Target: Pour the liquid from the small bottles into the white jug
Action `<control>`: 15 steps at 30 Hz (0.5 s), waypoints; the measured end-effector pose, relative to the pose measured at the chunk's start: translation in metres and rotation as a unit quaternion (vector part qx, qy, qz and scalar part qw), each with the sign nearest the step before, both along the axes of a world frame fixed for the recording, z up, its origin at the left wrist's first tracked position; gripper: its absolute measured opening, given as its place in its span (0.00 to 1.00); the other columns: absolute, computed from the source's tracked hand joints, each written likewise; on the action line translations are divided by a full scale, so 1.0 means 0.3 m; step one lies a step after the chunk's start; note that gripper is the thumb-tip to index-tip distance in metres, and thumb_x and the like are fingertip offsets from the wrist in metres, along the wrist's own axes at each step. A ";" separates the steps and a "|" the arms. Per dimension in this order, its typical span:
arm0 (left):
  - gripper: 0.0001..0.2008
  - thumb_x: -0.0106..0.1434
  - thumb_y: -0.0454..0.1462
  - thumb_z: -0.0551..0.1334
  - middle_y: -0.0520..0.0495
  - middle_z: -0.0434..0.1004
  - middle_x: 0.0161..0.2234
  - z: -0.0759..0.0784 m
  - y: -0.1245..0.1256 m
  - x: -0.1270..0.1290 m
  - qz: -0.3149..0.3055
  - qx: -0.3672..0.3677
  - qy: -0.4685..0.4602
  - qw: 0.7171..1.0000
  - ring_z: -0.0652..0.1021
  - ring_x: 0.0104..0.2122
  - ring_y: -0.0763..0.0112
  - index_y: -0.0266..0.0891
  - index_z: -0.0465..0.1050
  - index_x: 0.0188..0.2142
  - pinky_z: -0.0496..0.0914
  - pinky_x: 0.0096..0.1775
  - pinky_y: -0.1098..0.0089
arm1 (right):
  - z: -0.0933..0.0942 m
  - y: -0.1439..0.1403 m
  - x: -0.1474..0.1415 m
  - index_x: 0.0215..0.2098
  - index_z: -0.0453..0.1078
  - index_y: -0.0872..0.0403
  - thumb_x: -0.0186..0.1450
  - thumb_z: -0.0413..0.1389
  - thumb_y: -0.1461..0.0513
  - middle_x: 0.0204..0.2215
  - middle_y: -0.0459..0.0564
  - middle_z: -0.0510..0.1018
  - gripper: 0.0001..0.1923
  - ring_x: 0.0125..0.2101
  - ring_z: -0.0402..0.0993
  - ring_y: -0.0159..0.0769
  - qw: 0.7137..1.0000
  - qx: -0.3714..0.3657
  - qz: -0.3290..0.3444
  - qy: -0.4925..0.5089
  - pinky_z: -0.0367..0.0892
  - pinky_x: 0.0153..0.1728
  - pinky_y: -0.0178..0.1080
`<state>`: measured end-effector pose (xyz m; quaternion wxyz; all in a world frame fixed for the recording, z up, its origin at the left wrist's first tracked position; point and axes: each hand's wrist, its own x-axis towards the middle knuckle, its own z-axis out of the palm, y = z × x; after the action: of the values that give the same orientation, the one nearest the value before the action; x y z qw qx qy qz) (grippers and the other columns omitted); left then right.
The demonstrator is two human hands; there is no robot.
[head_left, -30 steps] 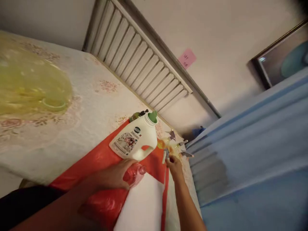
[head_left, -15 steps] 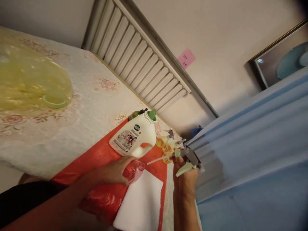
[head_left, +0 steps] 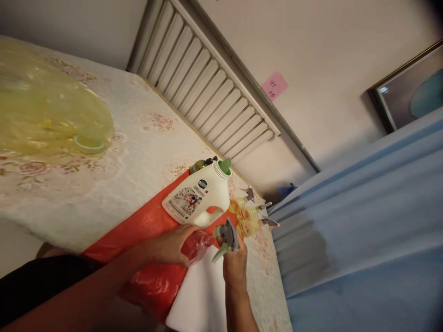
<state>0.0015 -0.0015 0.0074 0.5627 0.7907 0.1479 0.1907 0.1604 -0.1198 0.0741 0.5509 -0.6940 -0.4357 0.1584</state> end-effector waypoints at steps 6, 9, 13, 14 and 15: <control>0.45 0.42 0.33 0.69 0.43 0.65 0.61 0.014 0.004 0.002 -0.003 -0.006 0.013 1.000 0.65 0.61 0.53 0.44 0.59 0.61 0.61 0.61 0.58 | -0.047 -0.007 -0.023 0.39 0.75 0.53 0.55 0.60 0.64 0.31 0.45 0.79 0.12 0.30 0.72 0.34 0.999 -0.018 0.025 0.022 0.68 0.34 0.35; 0.45 0.42 0.33 0.69 0.44 0.64 0.61 0.014 0.004 0.000 -0.008 -0.004 0.010 1.000 0.65 0.61 0.54 0.44 0.58 0.61 0.61 0.61 0.59 | -0.035 -0.010 -0.030 0.38 0.75 0.53 0.55 0.59 0.65 0.31 0.45 0.78 0.11 0.32 0.72 0.35 0.998 -0.028 0.056 0.012 0.68 0.36 0.36; 0.44 0.43 0.33 0.68 0.45 0.64 0.62 0.017 0.003 -0.004 -0.007 -0.005 0.009 1.000 0.65 0.61 0.53 0.44 0.59 0.60 0.62 0.60 0.58 | -0.005 -0.015 -0.044 0.37 0.76 0.54 0.55 0.59 0.66 0.31 0.46 0.79 0.11 0.32 0.73 0.36 0.997 -0.038 0.069 -0.018 0.69 0.36 0.36; 0.43 0.43 0.33 0.68 0.44 0.64 0.62 0.019 0.002 -0.005 -0.004 -0.006 0.011 1.000 0.65 0.61 0.53 0.44 0.59 0.60 0.62 0.60 0.58 | 0.001 -0.015 -0.048 0.37 0.76 0.53 0.55 0.59 0.66 0.31 0.45 0.79 0.11 0.31 0.73 0.36 0.997 -0.037 0.061 -0.016 0.69 0.35 0.36; 0.43 0.43 0.33 0.68 0.44 0.64 0.62 0.022 0.002 -0.005 -0.002 -0.007 0.015 1.000 0.64 0.62 0.52 0.44 0.59 0.60 0.62 0.60 0.57 | 0.006 -0.016 -0.052 0.37 0.76 0.53 0.55 0.59 0.66 0.31 0.45 0.79 0.11 0.30 0.73 0.36 0.998 -0.038 0.055 -0.013 0.69 0.34 0.35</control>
<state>-0.0002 -0.0009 0.0140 0.5662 0.7899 0.1554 0.1768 0.1447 -0.1245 0.0759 0.5090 -0.6910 -0.4744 0.1957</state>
